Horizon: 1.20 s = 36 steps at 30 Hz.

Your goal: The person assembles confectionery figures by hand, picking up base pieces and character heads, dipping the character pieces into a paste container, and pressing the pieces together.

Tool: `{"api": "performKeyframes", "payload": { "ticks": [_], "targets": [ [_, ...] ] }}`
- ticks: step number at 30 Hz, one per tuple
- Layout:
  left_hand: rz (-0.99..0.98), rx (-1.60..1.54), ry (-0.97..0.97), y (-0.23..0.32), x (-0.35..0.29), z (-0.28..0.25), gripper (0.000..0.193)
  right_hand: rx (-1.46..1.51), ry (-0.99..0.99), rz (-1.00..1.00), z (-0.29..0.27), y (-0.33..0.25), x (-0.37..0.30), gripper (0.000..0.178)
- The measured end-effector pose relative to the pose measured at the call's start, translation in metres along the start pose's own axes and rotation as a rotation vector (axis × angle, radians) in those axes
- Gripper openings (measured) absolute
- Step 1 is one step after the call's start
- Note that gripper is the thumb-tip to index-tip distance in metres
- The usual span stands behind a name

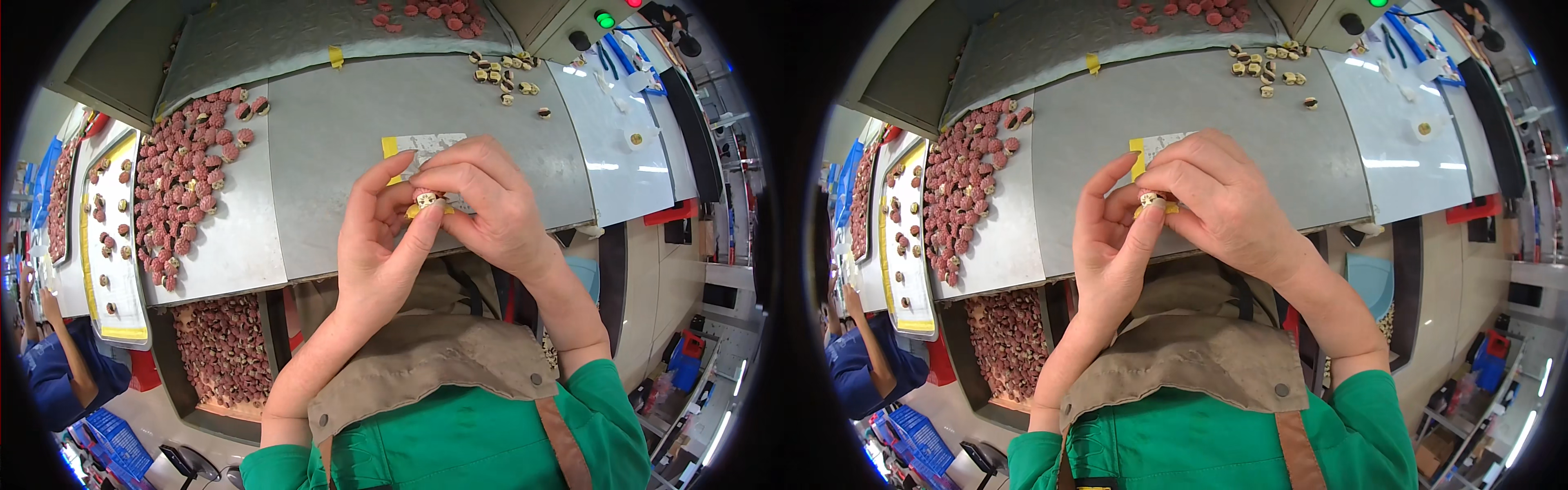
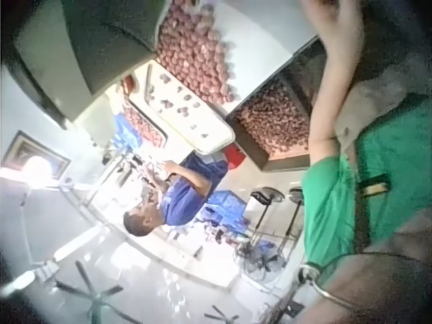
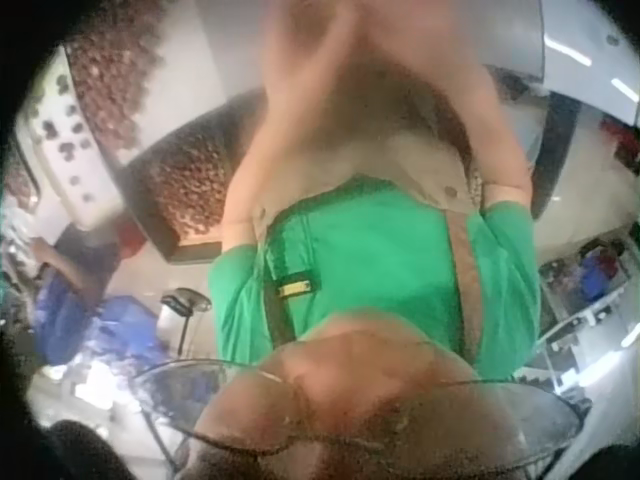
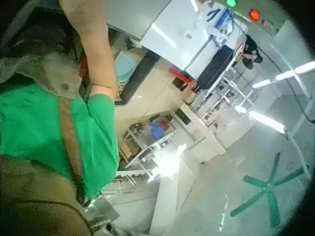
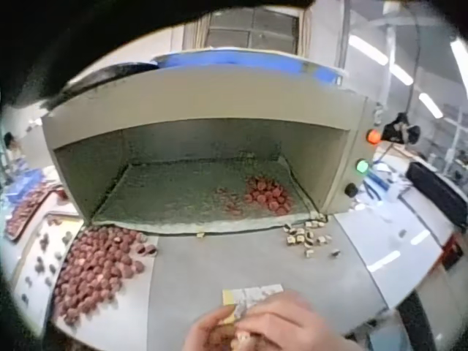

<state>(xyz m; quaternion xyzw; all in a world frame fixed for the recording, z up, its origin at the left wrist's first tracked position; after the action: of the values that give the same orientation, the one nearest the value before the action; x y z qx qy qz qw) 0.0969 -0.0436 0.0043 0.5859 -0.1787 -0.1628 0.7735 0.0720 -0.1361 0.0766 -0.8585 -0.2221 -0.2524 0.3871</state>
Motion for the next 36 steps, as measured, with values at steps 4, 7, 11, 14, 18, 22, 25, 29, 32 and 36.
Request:
{"api": "performKeyframes", "payload": {
  "ticks": [4, 7, 11, 14, 18, 22, 25, 29, 32, 36],
  "targets": [
    [-0.032, -0.019, 0.038, 0.004, 0.002, -0.004, 0.042, -0.021, -0.020, 0.016, -0.004, -0.002, 0.003, 0.035],
    [0.053, 0.602, 0.232, 0.039, 0.002, -0.065, 0.026, -0.066, -0.010, 0.121, -0.030, 0.020, -0.004, 0.035],
    [0.219, 1.322, 0.725, 0.127, -0.009, -0.225, 0.030, -0.287, 0.121, 0.370, -0.121, 0.082, -0.032, 0.030],
    [0.157, 1.608, 0.642, 0.133, -0.023, -0.337, 0.032, -0.265, 0.175, 0.598, -0.150, 0.115, -0.045, 0.025],
    [0.107, 1.949, 0.726, 0.146, -0.020, -0.343, 0.032, -0.153, 0.121, 0.598, -0.147, 0.145, -0.055, 0.021],
    [0.317, 1.655, 0.480, 0.132, 0.054, -0.217, 0.033, -0.204, 0.026, 0.567, -0.129, 0.133, -0.048, 0.020],
    [0.234, 1.334, 0.124, 0.082, 0.121, -0.106, 0.029, -0.113, 0.001, 0.618, -0.116, 0.119, -0.053, 0.017],
    [0.509, 1.308, -0.069, 0.055, 0.180, 0.014, 0.027, -0.172, 0.048, 0.438, -0.110, 0.106, -0.049, 0.011],
    [0.421, 1.398, 0.049, 0.018, 0.228, 0.015, 0.023, -0.198, 0.098, 0.429, -0.110, 0.108, -0.047, 0.009],
    [0.634, 1.435, 0.060, 0.018, 0.231, 0.018, 0.020, -0.209, 0.099, 0.438, -0.113, 0.112, -0.049, 0.008]
  ]
}}
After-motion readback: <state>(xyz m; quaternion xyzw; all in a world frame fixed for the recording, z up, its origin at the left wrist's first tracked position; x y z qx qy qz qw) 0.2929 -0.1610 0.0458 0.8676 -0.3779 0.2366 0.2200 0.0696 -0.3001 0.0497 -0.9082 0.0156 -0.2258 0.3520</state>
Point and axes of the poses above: each hand's wrist, its own x-axis towards the middle knuckle, its own z-axis out of the palm, y = z × x, the point moved 10 cm from there along x, towards the middle knuckle, and after that the axes turned 6 degrees about x, right-handed, at the moved point
